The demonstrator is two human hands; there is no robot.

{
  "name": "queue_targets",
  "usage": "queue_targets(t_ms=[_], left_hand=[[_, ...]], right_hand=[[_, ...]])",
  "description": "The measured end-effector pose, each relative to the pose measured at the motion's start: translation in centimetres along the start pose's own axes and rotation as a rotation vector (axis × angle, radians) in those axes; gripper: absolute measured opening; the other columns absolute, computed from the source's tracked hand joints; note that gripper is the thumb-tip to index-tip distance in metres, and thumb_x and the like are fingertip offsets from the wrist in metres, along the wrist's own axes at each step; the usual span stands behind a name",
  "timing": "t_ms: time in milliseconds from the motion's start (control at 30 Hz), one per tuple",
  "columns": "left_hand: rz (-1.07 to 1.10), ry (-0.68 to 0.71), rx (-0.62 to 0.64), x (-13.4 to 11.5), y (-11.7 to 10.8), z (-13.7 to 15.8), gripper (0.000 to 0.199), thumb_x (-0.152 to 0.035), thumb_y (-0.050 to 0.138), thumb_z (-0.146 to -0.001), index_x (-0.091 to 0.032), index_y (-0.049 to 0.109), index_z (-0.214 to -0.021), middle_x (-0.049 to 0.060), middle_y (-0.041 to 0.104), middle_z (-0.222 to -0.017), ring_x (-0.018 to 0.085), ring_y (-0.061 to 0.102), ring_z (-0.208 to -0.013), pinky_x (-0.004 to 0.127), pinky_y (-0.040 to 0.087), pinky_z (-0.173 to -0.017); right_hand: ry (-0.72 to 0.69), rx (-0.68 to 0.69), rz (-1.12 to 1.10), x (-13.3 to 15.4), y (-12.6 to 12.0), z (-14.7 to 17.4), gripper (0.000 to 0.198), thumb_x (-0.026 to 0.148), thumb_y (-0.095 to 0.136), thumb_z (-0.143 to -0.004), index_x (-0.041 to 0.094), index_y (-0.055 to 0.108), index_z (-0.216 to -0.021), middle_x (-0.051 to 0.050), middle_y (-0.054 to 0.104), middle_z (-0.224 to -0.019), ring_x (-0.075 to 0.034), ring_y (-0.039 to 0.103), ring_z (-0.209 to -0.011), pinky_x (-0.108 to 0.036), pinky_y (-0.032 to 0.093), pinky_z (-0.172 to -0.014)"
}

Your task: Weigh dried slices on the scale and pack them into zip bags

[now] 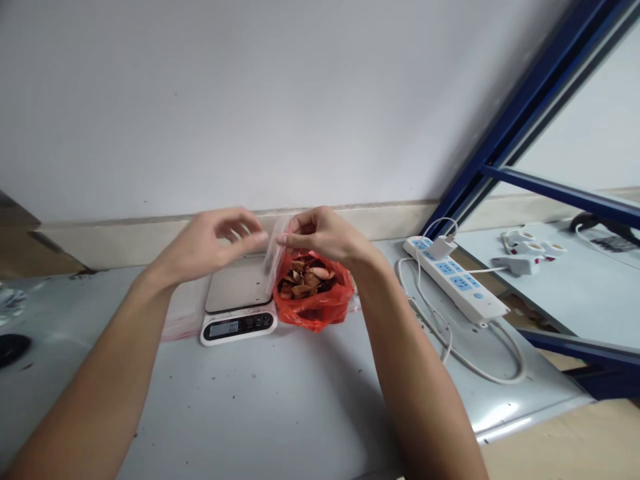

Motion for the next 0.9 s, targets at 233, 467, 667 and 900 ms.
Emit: queue_targets(t_ms=[233, 467, 667, 900], left_hand=[[0.047, 0.01, 0.377, -0.4, 1.1, 0.4, 0.028, -0.031, 0.056, -0.09, -0.019, 0.067, -0.067, 0.0, 0.069, -0.067, 0.016, 0.062, -0.067, 0.028, 0.046, -0.065], [0.18, 0.032, 0.4, 0.7, 1.3, 0.3, 0.029, -0.036, 0.053, -0.093, -0.019, 0.064, -0.072, -0.001, 0.066, -0.069, 0.014, 0.059, -0.067, 0.026, 0.047, -0.067], [0.122, 0.068, 0.369, 0.3, 1.2, 0.5, 0.025, -0.031, 0.049, -0.091, -0.019, 0.055, -0.07, -0.003, 0.055, -0.068, 0.012, 0.05, -0.064, 0.026, 0.038, -0.062], [-0.025, 0.088, 0.243, -0.1, 0.3, 0.3, 0.019, -0.027, 0.048, -0.081, -0.019, 0.052, -0.064, -0.004, 0.047, -0.061, 0.01, 0.042, -0.06, 0.026, 0.032, -0.058]], right_hand=[[-0.042, -0.037, -0.002, -0.6, 1.3, -0.5, 0.051, 0.061, 0.087, -0.063, 0.017, 0.064, -0.06, 0.004, 0.053, -0.054, -0.009, 0.043, -0.051, -0.024, 0.036, -0.049], [-0.053, 0.005, 0.008, -1.2, 1.4, -0.6, 0.049, 0.063, 0.086, -0.068, 0.018, 0.067, -0.064, 0.0, 0.057, -0.057, -0.012, 0.049, -0.053, -0.025, 0.038, -0.045], [-0.058, 0.026, 0.002, -0.8, 1.6, -0.6, 0.046, 0.058, 0.087, -0.066, 0.017, 0.067, -0.064, 0.0, 0.058, -0.058, -0.011, 0.049, -0.053, -0.025, 0.038, -0.048], [0.019, 0.01, 0.097, -0.1, 0.9, -0.2, 0.024, 0.038, 0.073, -0.064, 0.017, 0.063, -0.058, 0.002, 0.053, -0.057, -0.011, 0.045, -0.055, -0.026, 0.035, -0.051]])
Point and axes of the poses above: each hand's wrist, its own z-axis away from the middle knuckle, its own y-axis out of the palm, x = y × z, the point moved 3 cm from there along -z, towards the middle knuckle
